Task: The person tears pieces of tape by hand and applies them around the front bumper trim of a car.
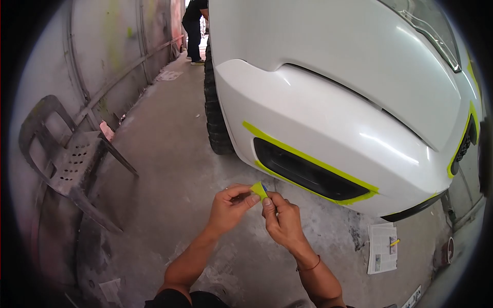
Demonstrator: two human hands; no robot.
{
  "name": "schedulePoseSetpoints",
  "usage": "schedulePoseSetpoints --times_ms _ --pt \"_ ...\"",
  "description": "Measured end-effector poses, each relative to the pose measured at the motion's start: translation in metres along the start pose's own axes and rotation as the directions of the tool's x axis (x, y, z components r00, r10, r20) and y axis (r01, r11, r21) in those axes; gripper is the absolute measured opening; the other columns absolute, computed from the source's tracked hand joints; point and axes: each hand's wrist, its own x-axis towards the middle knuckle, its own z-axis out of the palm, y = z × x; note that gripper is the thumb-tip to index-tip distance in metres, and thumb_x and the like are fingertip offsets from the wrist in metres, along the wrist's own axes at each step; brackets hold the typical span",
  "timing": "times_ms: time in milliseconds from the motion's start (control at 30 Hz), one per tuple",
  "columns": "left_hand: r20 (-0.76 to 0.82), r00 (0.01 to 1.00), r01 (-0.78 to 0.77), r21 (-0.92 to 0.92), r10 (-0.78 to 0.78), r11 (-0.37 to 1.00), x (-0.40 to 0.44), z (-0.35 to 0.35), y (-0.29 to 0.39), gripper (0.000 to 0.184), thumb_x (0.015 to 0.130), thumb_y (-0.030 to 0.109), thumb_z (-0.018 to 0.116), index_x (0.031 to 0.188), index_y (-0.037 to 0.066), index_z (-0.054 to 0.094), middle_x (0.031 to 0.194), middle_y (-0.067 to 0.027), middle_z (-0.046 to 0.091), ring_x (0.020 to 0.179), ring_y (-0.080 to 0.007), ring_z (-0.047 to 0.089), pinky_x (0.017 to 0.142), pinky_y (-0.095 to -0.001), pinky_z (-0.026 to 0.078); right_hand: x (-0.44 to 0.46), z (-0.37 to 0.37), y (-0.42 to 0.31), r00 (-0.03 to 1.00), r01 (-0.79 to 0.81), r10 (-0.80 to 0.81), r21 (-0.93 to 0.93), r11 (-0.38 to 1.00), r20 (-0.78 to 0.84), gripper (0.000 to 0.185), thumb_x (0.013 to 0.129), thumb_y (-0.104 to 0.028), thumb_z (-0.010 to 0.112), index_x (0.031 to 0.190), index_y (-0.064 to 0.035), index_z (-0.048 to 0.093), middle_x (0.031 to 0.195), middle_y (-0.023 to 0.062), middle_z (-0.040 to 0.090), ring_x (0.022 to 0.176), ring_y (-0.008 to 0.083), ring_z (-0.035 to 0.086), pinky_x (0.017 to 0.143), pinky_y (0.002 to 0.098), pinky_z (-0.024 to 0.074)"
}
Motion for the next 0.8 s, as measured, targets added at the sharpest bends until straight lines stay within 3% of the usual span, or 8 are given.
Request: schedulePoseSetpoints --times_ms 100,167,200,333,400,600,733,800 --pt "-0.162 0.986 0.039 0.007 -0.038 0.999 0.005 -0.001 0.008 0.021 0.091 0.008 0.074 0.107 -0.003 0.072 0.101 -0.0046 0.068 0.088 -0.0082 0.061 0.075 -0.0231 0.050 0.006 0.000 -0.006 0.958 0.273 -0.280 -0.094 0.957 -0.070 0.028 0.093 -0.020 0.066 0.111 0.0008 0.063 0.082 0.0203 0.068 0.078 0.0396 0.067 0.072 0.0468 0.0518" --pt "-0.263 0.963 0.051 -0.052 -0.063 0.997 0.013 -0.002 0.014 0.018 0.091 0.009 0.074 0.105 -0.003 0.072 0.099 -0.0045 0.069 0.085 -0.0073 0.061 0.073 -0.0229 0.050 0.007 0.004 -0.002 0.938 0.333 -0.338 -0.069 0.940 -0.080 0.030 0.092 -0.021 0.068 0.112 0.0013 0.063 0.084 0.0217 0.068 0.081 0.0399 0.067 0.072 0.0471 0.0520" --pt "-0.319 0.947 -0.026 0.007 0.027 1.000 0.020 -0.006 0.017 0.017 0.091 0.008 0.073 0.104 -0.003 0.072 0.095 -0.0042 0.070 0.084 -0.0066 0.061 0.073 -0.0228 0.050 0.008 0.007 -0.001 0.914 0.393 -0.395 -0.047 0.919 -0.093 0.033 0.091 -0.021 0.070 0.113 0.0018 0.062 0.086 0.0232 0.068 0.083 0.0403 0.067 0.073 0.0473 0.0522" --pt "-0.403 0.842 -0.255 0.287 0.358 0.923 0.043 -0.001 0.029 0.015 0.091 0.007 0.073 0.103 -0.002 0.072 0.087 -0.0043 0.072 0.079 -0.0056 0.062 0.071 -0.0223 0.051 0.017 0.019 -0.011 0.975 0.184 -0.178 0.034 0.982 -0.132 0.030 0.091 -0.019 0.070 0.111 0.0018 0.062 0.086 0.0246 0.068 0.083 0.0413 0.067 0.072 0.0478 0.0524" --pt "-0.395 0.835 -0.246 0.355 0.383 0.902 0.053 0.005 0.044 0.015 0.091 0.007 0.073 0.102 -0.002 0.072 0.089 -0.0053 0.073 0.080 -0.0063 0.063 0.071 -0.0227 0.052 0.031 0.018 -0.014 0.994 0.060 -0.059 0.004 0.998 -0.093 0.028 0.093 -0.020 0.067 0.111 0.0013 0.063 0.083 0.0245 0.068 0.080 0.0426 0.068 0.069 0.0476 0.0524" --pt "-0.352 0.827 -0.295 0.393 0.439 0.871 0.075 0.006 0.054 0.015 0.088 0.007 0.074 0.100 -0.003 0.073 0.097 -0.0101 0.075 0.087 -0.0105 0.066 0.073 -0.0254 0.055 0.054 0.021 -0.003 0.963 0.186 -0.182 0.000 0.983 -0.196 0.029 0.095 -0.021 0.064 0.114 0.0005 0.064 0.085 0.0264 0.069 0.080 0.0439 0.068 0.068 0.0470 0.0527" --pt "-0.301 0.841 -0.294 0.443 0.450 0.847 0.074 0.005 0.060 0.014 0.088 0.007 0.075 0.098 -0.004 0.074 0.101 -0.0121 0.075 0.090 -0.0132 0.068 0.074 -0.0257 0.055 0.050 0.024 -0.004 0.983 0.084 -0.077 0.036 0.996 -0.165 0.030 0.095 -0.023 0.065 0.116 -0.0002 0.065 0.083 0.0256 0.069 0.079 0.0414 0.070 0.069 0.0449 0.0533" --pt "-0.302 0.860 -0.272 0.411 0.412 0.870 0.078 -0.001 0.059 0.016 0.088 0.007 0.075 0.099 -0.003 0.074 0.103 -0.0121 0.074 0.093 -0.0143 0.068 0.082 -0.0273 0.053 0.046 0.029 -0.002 0.973 0.126 -0.097 0.131 0.983 -0.211 0.032 0.097 -0.026 0.064 0.116 -0.0005 0.067 0.076 0.0187 0.069 0.068 0.0293 0.069 0.064 0.0384 0.0516"
